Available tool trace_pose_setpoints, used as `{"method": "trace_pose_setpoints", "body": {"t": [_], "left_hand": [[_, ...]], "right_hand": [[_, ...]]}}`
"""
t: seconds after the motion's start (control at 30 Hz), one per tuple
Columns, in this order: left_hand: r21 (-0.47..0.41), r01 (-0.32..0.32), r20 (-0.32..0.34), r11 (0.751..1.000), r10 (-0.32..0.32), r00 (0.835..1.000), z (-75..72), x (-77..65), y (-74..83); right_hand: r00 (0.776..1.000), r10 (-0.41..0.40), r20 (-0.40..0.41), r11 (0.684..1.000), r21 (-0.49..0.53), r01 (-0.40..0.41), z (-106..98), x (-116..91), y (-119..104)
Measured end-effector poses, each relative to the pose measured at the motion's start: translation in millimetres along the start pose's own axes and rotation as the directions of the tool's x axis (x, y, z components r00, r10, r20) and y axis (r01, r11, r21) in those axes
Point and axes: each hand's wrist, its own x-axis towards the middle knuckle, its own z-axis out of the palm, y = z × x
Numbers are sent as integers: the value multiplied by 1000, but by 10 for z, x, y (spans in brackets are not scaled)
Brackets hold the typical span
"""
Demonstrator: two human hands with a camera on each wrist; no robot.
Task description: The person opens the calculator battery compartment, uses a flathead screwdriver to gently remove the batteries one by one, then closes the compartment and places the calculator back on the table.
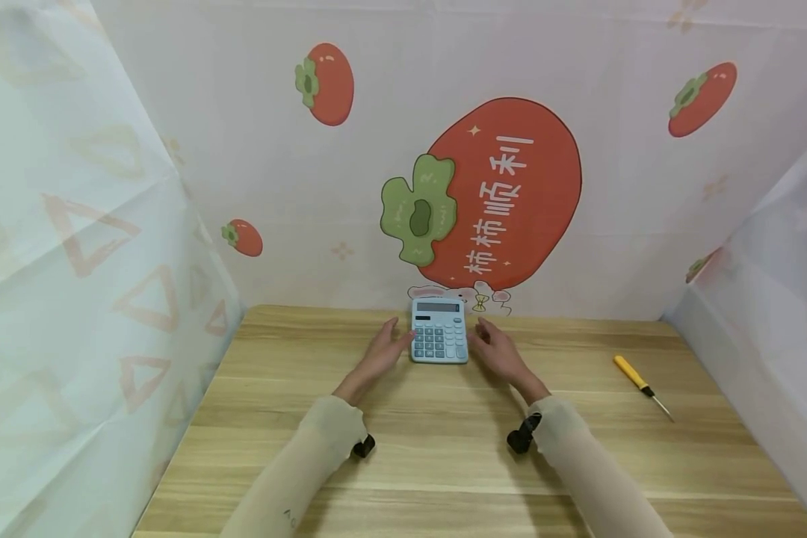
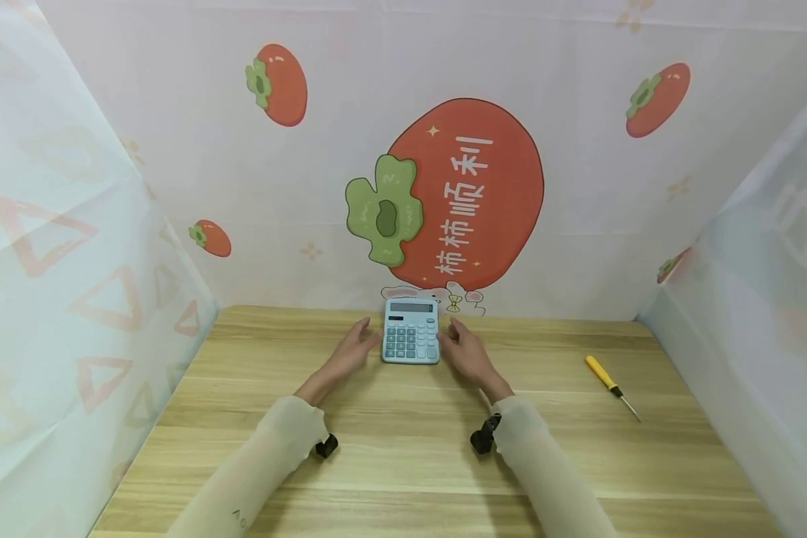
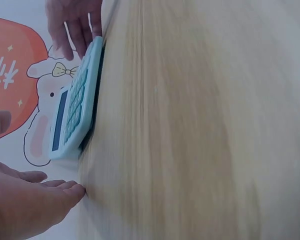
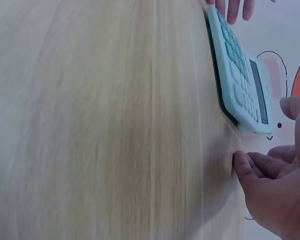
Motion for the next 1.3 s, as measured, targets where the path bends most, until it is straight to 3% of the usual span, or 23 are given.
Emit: {"method": "trace_pose_setpoints", "body": {"t": [0.33,0.67,1.0,1.3], "left_hand": [[-165,51,-6,985,-52,999,75,24,36],[-316,98,25,943,-96,995,167,94,70],[-396,107,52,912,-95,994,260,155,101],[-422,78,71,903,-52,996,312,147,108]], "right_hand": [[995,91,-37,980,179,-83,102,94,-61],[982,182,-41,920,359,-155,171,153,-98],[980,188,-67,929,335,-156,231,160,-166],[978,200,-66,917,364,-163,248,167,-153]]}}
